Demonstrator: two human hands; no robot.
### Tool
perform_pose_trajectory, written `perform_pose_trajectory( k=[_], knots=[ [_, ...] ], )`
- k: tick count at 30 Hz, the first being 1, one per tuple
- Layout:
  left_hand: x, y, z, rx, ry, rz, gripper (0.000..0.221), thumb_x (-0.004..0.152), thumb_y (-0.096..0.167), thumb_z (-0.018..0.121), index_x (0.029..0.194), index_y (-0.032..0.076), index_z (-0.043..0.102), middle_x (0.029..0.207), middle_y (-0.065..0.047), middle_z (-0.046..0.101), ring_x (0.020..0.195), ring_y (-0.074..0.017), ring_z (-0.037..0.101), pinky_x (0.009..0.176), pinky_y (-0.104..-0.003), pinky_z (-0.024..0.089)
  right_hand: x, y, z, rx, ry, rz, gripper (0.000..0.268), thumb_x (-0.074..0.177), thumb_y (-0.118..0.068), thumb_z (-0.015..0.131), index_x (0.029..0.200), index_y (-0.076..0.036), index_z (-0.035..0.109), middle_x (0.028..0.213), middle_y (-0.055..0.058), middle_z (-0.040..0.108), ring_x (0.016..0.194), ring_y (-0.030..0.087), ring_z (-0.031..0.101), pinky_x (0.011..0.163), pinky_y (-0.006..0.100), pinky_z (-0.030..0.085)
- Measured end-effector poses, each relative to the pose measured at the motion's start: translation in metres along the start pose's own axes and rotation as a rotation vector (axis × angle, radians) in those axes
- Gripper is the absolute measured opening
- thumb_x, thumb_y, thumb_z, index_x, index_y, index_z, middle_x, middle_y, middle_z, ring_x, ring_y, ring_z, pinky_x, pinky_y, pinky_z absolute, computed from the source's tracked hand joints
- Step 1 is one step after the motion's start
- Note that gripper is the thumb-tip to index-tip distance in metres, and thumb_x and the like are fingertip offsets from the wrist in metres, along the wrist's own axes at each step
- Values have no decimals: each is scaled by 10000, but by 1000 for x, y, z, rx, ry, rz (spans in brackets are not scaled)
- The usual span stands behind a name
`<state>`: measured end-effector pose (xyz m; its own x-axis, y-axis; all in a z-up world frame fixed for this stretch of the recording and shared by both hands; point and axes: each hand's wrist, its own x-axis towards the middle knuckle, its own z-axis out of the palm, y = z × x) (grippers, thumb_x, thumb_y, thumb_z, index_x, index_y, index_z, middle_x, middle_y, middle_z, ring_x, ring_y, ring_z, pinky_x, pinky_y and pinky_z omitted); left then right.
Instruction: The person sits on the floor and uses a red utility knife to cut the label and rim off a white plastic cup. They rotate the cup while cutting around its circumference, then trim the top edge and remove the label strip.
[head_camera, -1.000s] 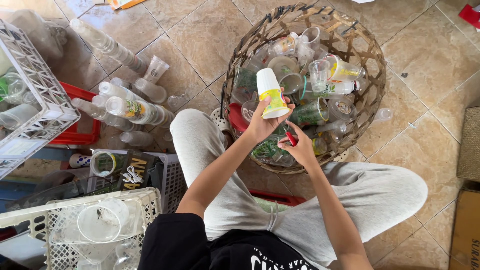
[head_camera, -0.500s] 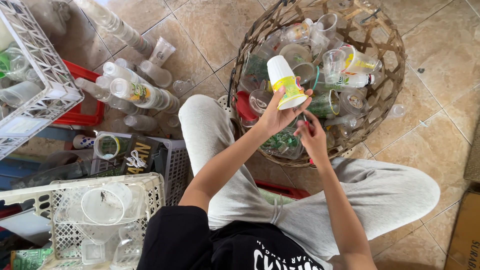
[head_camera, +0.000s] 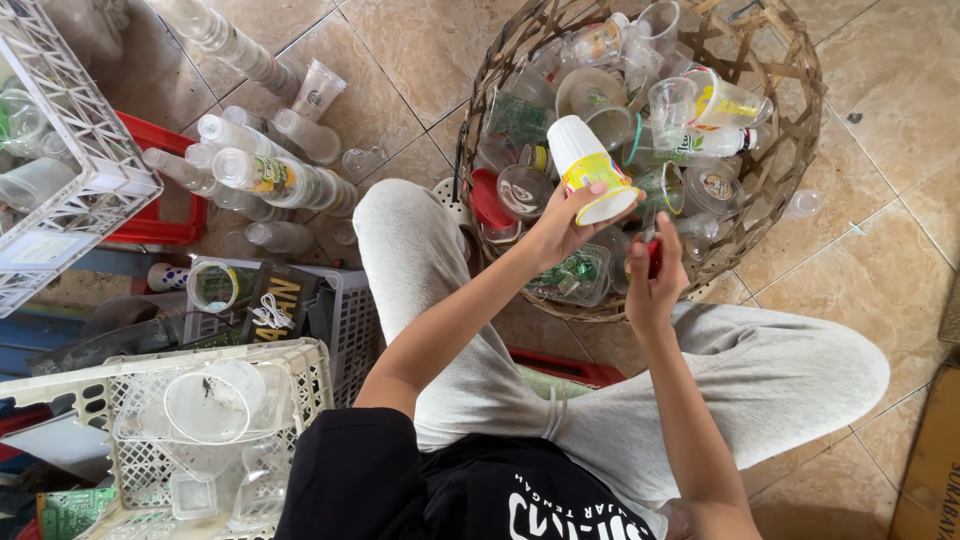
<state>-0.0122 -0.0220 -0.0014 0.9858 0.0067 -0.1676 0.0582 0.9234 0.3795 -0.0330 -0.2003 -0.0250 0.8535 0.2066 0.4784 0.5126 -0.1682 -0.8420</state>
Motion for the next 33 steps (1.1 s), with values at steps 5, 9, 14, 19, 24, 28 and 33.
perform_pose_trajectory(
  k=[5, 9, 14, 19, 24, 28, 33],
  knots=[
    [-13, 2, 31, -37, 30, -87, 532, 973, 215, 808, 1311, -34, 481, 1195, -267, 672, 1057, -365, 724, 944, -552, 596, 20, -26, 7, -131, 2, -189, 378, 1092, -102, 568, 1433, 59, 595, 910, 158, 625, 571, 200, 511, 498, 275, 403],
    [-15, -3, 30, -34, 26, -124, 507, 983, 269, 805, 1288, -16, 516, 1151, -243, 685, 1016, -329, 732, 913, -553, 589, 24, -26, 7, -99, 26, -246, 368, 1079, -99, 575, 1394, 84, 628, 847, 155, 607, 503, 215, 480, 455, 280, 370],
    [-24, 11, 55, 29, 23, -118, 467, 955, 187, 830, 1246, -25, 534, 1116, -245, 689, 995, -324, 727, 905, -554, 582, 19, -17, 6, -99, 12, -276, 366, 1047, -84, 601, 1359, 97, 659, 830, 139, 610, 476, 205, 442, 437, 288, 339],
    [-31, 10, 74, 319, 207, -70, 570, 851, 260, 884, 1190, 34, 485, 987, -107, 647, 930, -193, 695, 846, -388, 613, 16, -13, 5, -95, 8, -280, 361, 1052, -38, 596, 1378, 95, 676, 822, 165, 640, 452, 267, 470, 424, 295, 343],
    [-35, -16, 63, 301, 349, -30, 584, 882, 282, 834, 1200, 35, 410, 1009, -71, 562, 940, -161, 620, 815, -357, 575, 16, -15, 14, -135, 46, -289, 331, 1034, 0, 647, 1356, 61, 695, 822, 174, 662, 450, 259, 447, 420, 316, 340],
    [-33, -17, 63, 263, 338, 1, 608, 847, 283, 873, 1186, 75, 413, 999, -66, 575, 924, -182, 655, 808, -351, 600, 28, -23, 17, -156, 120, -280, 337, 1097, -53, 581, 1407, 56, 655, 836, 208, 653, 466, 266, 422, 431, 321, 324],
    [-38, 4, 93, 161, 395, -1, 578, 864, 272, 842, 1228, 92, 430, 1032, -49, 579, 962, -170, 655, 813, -372, 608, 25, -4, 15, -117, 22, -295, 253, 996, -73, 716, 1208, 44, 788, 823, 143, 696, 407, 224, 447, 384, 328, 354]
  ],
)
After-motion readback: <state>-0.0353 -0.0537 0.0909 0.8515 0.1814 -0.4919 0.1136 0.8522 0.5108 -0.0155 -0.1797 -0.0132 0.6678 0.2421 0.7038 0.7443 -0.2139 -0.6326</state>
